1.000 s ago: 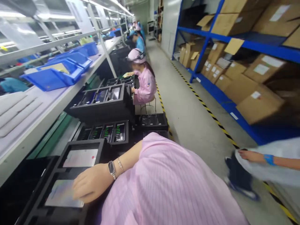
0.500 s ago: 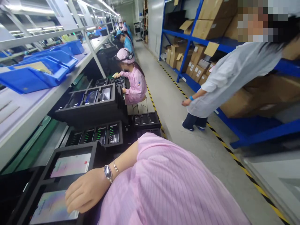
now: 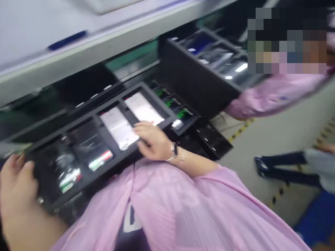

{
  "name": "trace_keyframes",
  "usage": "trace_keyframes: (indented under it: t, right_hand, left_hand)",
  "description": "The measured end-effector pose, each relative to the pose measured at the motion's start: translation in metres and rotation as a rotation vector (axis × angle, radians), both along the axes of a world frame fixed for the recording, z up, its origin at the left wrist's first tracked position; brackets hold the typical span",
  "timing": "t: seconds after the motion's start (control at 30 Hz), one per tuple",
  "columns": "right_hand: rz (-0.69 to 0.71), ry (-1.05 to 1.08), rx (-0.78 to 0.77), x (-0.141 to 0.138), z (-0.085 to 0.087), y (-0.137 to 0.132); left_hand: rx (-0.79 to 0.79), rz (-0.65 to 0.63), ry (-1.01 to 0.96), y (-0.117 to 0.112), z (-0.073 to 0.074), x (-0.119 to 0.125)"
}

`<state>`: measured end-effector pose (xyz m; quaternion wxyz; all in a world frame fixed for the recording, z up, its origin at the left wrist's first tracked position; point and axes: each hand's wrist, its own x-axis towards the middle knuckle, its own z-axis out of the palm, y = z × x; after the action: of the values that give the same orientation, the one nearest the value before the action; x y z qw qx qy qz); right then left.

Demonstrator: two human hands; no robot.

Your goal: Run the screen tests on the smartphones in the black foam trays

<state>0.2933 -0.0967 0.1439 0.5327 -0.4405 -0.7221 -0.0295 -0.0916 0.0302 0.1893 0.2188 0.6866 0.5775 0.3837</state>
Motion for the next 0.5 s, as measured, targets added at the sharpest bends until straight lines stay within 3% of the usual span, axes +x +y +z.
trace_keyframes:
  t: [0.03, 0.1, 0.2, 0.37, 0.5]
  right_hand:
    - [-0.072, 0.066, -0.05, 0.008, 0.0, -0.005]
    - [-0.1, 0.12, -0.131, 0.023, -0.001, -0.012]
    - [-0.01, 0.039, -0.196, 0.03, -0.001, -0.018]
    - [0.167, -0.184, -0.259, 0.009, 0.011, -0.018]
    - [0.139, -0.364, -0.314, 0.0, 0.018, -0.013]
  left_hand:
    - [-0.04, 0.073, 0.013, -0.022, -0.004, -0.022]
    - [-0.111, 0.095, 0.067, -0.06, -0.008, -0.043]
    - [-0.157, 0.036, 0.203, -0.094, -0.01, -0.036]
    - [-0.078, 0.046, 0.252, -0.114, -0.023, -0.015]
    - [-0.002, 0.074, 0.212, -0.115, -0.033, -0.016]
